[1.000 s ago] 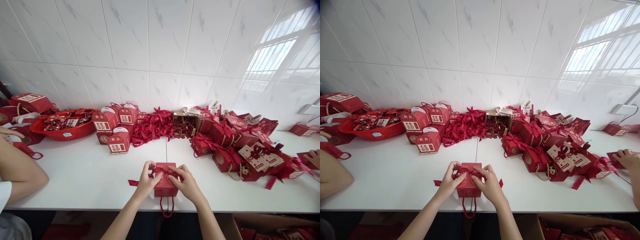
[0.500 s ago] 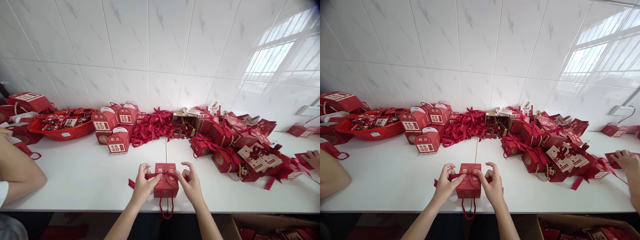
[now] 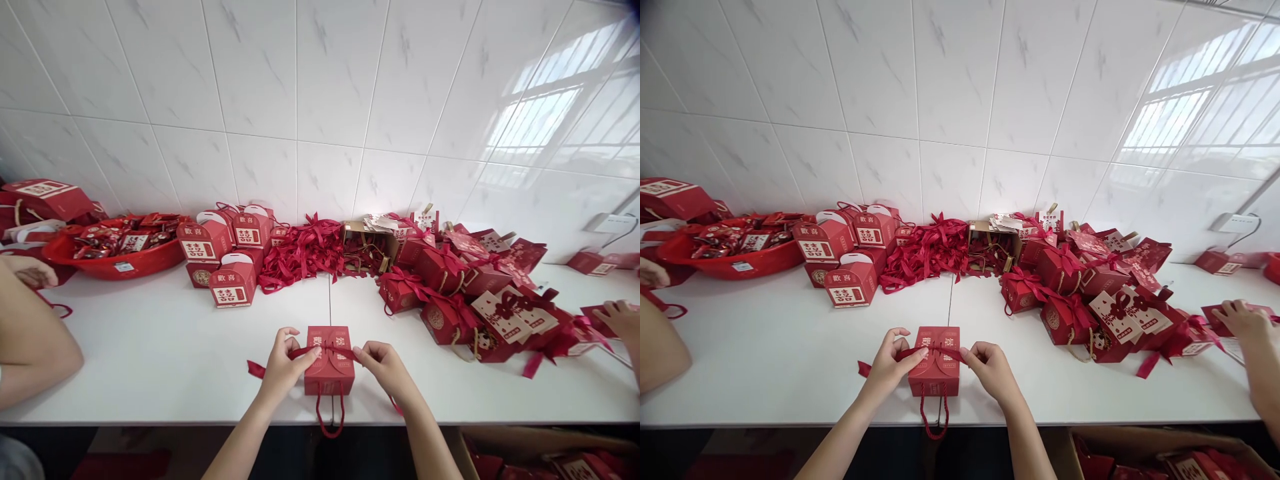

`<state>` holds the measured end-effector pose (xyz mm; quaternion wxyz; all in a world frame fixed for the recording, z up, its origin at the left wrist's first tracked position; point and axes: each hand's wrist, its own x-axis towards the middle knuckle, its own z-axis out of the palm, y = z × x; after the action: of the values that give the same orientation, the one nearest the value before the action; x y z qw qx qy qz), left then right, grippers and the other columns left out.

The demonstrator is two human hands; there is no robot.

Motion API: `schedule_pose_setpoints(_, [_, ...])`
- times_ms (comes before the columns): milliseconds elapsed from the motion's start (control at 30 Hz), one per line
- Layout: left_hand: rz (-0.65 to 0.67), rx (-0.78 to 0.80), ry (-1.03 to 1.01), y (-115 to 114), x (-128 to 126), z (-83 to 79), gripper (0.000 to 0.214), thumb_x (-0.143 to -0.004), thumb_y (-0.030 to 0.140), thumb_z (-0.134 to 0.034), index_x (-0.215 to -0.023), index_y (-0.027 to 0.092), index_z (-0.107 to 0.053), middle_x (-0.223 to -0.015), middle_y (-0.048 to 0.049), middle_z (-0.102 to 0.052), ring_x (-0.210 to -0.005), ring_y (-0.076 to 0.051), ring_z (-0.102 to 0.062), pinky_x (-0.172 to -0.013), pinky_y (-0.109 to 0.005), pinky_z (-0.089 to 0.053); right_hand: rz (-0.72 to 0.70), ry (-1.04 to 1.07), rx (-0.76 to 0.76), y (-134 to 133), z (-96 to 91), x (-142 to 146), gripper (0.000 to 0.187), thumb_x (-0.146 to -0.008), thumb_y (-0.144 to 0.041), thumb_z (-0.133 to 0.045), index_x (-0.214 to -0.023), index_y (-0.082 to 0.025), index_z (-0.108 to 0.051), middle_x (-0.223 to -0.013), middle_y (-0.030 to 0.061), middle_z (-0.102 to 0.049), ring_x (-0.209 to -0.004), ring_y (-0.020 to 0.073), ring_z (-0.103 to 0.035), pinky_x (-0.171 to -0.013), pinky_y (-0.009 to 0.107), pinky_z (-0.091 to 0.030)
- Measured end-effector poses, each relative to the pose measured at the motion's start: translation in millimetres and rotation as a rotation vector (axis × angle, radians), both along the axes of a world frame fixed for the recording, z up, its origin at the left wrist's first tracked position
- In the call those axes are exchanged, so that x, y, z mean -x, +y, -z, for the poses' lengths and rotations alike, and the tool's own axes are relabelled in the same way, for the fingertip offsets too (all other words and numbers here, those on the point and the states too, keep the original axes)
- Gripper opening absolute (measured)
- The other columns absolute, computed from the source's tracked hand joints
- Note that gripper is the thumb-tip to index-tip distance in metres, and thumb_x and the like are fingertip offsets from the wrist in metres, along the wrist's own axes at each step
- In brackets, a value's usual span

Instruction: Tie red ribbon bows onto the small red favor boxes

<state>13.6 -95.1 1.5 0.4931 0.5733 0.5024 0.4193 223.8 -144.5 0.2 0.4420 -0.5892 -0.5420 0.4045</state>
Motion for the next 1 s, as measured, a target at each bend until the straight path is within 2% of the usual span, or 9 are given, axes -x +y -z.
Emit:
schedule_pose_setpoints(100, [-0.031, -0.076, 0.077, 1.9, 1.2, 3.0, 0.040, -0.069, 0.042, -0.069, -0.094, 0.024, -0.042, -0.062, 0.0095, -0.034, -0.057, -0.012, -0.044, -0.059, -0.025, -0.038, 0.019, 0.046, -0.005, -0.6, -7.0, -1.9, 0.047, -0.079, -0.059, -0.055, -0.056, -0.020, -0.042, -0.054, -0.0061, -0.029, -0.053, 0.0101, -0.027, -0.052, 0.025, -0.023])
schedule_pose_setpoints(200, [-0.052, -0.138, 0.175, 1.5, 4.9, 5.1, 0.038, -0.068, 0.045, -0.069, -0.091, 0.024, -0.048, -0.074, 0.0037, -0.045, -0.071, -0.017, -0.051, -0.068, -0.031, -0.043, 0.000, 0.168, -0.006, -5.8, -11.5, -4.1, 0.046, -0.083, -0.057, -0.053, -0.058, -0.019, -0.041, -0.055, -0.0054, -0.034, -0.053, 0.0101, -0.029, -0.053, 0.024, -0.025])
schedule_pose_setpoints(333, [-0.178, -0.451, 0.238, -9.8, 4.4, -4.5, 0.034, -0.074, 0.040, -0.067, -0.098, 0.024, -0.049, -0.105, -0.0061, -0.053, -0.100, -0.025, -0.052, -0.088, -0.039, -0.041, -0.069, 0.403, -0.015, -15.6, -17.2, -6.1, 0.042, -0.083, -0.054, -0.055, -0.062, -0.018, -0.047, -0.056, -0.0037, -0.043, -0.054, 0.0106, -0.036, -0.055, 0.025, -0.031])
schedule_pose_setpoints(367, [-0.144, -0.527, 0.257, -13.9, 1.7, -9.6, 0.030, -0.076, 0.038, -0.065, -0.099, 0.024, -0.050, -0.106, -0.0063, -0.055, -0.103, -0.025, -0.052, -0.091, -0.040, -0.039, -0.070, 0.448, -0.027, -17.2, -19.5, -5.7, 0.041, -0.082, -0.054, -0.057, -0.064, -0.018, -0.049, -0.056, -0.0033, -0.044, -0.054, 0.0109, -0.038, -0.055, 0.025, -0.033])
schedule_pose_setpoints(467, [0.112, -0.632, 0.381, -24.0, -12.9, -26.1, 0.024, -0.078, 0.034, -0.065, -0.098, 0.026, -0.055, -0.101, -0.0044, -0.061, -0.101, -0.026, -0.055, -0.094, -0.042, -0.034, -0.062, 0.509, -0.070, -19.3, -30.0, -1.8, 0.037, -0.079, -0.052, -0.062, -0.069, -0.018, -0.056, -0.059, -0.0020, -0.048, -0.055, 0.0116, -0.042, -0.055, 0.025, -0.037])
schedule_pose_setpoints(567, [0.224, -0.646, 0.494, -25.1, -30.3, -35.9, 0.018, -0.080, 0.032, -0.062, -0.097, 0.027, -0.057, -0.097, -0.0039, -0.066, -0.095, -0.026, -0.058, -0.092, -0.044, -0.032, -0.072, 0.490, -0.105, -21.0, -42.9, 4.1, 0.033, -0.078, -0.050, -0.064, -0.074, -0.017, -0.062, -0.061, 0.0000, -0.053, -0.056, 0.0124, -0.046, -0.056, 0.026, -0.040])
schedule_pose_setpoints(700, [0.056, -0.723, 0.506, -15.0, -40.7, -35.4, 0.028, -0.078, 0.017, -0.054, -0.104, 0.025, -0.051, -0.109, -0.0076, -0.063, -0.105, -0.028, -0.057, -0.092, -0.045, -0.030, -0.055, 0.430, -0.112, -27.3, -51.9, 10.1, 0.034, -0.079, -0.050, -0.064, -0.074, -0.017, -0.066, -0.065, 0.0020, -0.058, -0.059, 0.0134, -0.051, -0.058, 0.026, -0.043])
schedule_pose_setpoints(833, [-0.063, -0.781, 0.512, -7.7, -35.9, -33.5, 0.041, -0.072, 0.011, -0.053, -0.111, 0.025, -0.046, -0.114, -0.0097, -0.060, -0.108, -0.029, -0.056, -0.093, -0.044, -0.029, 0.006, 0.245, -0.076, -31.3, -46.5, 15.7, 0.036, -0.080, -0.051, -0.061, -0.073, -0.016, -0.068, -0.063, 0.0028, -0.061, -0.054, 0.0130, -0.051, -0.052, 0.025, -0.043])
schedule_pose_setpoints(1000, [-0.068, -0.797, 0.495, -9.3, -30.3, -38.2, 0.036, -0.074, 0.017, -0.056, -0.108, 0.025, -0.048, -0.112, -0.0081, -0.063, -0.105, -0.029, -0.058, -0.092, -0.043, -0.029, 0.076, 0.079, -0.209, -23.0, -37.2, 30.1, 0.027, -0.083, -0.038, -0.059, -0.100, -0.020, -0.070, -0.082, 0.0058, -0.071, -0.077, 0.0207, -0.063, -0.075, 0.033, -0.051])
